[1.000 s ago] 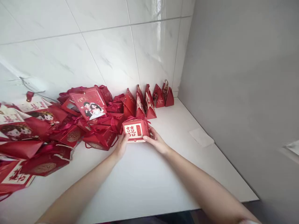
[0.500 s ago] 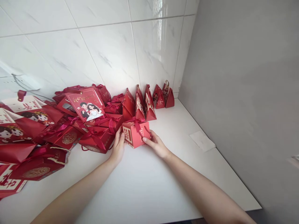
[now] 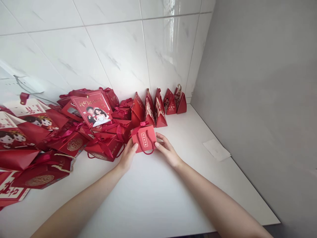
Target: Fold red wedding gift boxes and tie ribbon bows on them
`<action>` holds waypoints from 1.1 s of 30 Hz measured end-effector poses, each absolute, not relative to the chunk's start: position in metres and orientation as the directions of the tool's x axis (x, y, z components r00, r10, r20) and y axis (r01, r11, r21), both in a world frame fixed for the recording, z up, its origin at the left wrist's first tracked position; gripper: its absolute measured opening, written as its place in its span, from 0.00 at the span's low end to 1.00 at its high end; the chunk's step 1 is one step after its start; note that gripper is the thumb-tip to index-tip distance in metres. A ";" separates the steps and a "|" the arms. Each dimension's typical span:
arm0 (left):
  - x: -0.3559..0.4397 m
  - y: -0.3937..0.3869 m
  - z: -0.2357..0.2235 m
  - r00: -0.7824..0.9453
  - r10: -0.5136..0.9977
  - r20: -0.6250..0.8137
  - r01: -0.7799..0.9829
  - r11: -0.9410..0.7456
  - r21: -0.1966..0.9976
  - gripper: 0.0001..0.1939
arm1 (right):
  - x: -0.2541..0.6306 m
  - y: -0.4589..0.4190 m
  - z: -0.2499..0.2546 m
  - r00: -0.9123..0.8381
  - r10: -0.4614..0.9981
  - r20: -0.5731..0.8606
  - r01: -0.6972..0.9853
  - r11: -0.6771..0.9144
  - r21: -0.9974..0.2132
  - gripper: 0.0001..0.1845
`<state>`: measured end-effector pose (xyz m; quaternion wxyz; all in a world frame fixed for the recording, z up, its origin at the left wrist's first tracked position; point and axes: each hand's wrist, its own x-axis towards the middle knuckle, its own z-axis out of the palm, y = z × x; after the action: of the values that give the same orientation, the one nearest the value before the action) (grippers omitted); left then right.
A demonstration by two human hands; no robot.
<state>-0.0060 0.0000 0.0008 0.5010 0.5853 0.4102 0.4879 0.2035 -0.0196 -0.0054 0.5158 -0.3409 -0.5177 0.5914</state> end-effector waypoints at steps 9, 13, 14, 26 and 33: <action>-0.005 0.002 0.000 0.147 0.979 0.138 -0.167 -0.113 0.979 0.30 | 0.201 -0.025 0.001 -0.361 0.887 0.287 -0.143 0.252 -0.957 0.36; -0.006 0.002 -0.005 0.160 0.979 0.127 -0.179 -0.098 0.979 0.29 | 0.204 -0.025 -0.001 -0.384 0.884 0.265 -0.149 0.224 -0.963 0.38; -0.007 0.003 -0.006 0.163 0.979 0.119 -0.171 -0.091 0.981 0.29 | 0.204 -0.024 -0.001 -0.383 0.887 0.258 -0.150 0.216 -0.965 0.38; -0.006 0.015 -0.013 0.034 0.999 0.020 -0.338 -0.007 0.941 0.31 | 0.214 -0.018 0.012 -0.310 0.904 0.295 0.113 0.343 -0.932 0.31; -0.007 0.014 -0.013 0.062 0.998 0.016 -0.311 0.004 0.950 0.31 | 0.323 -0.023 0.031 0.068 0.997 0.019 0.867 -0.050 -0.495 0.37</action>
<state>-0.0065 0.0139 -0.0128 0.5866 0.4324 0.3973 0.5578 0.3231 -0.0230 0.0312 0.1936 -0.7048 -0.6614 0.1682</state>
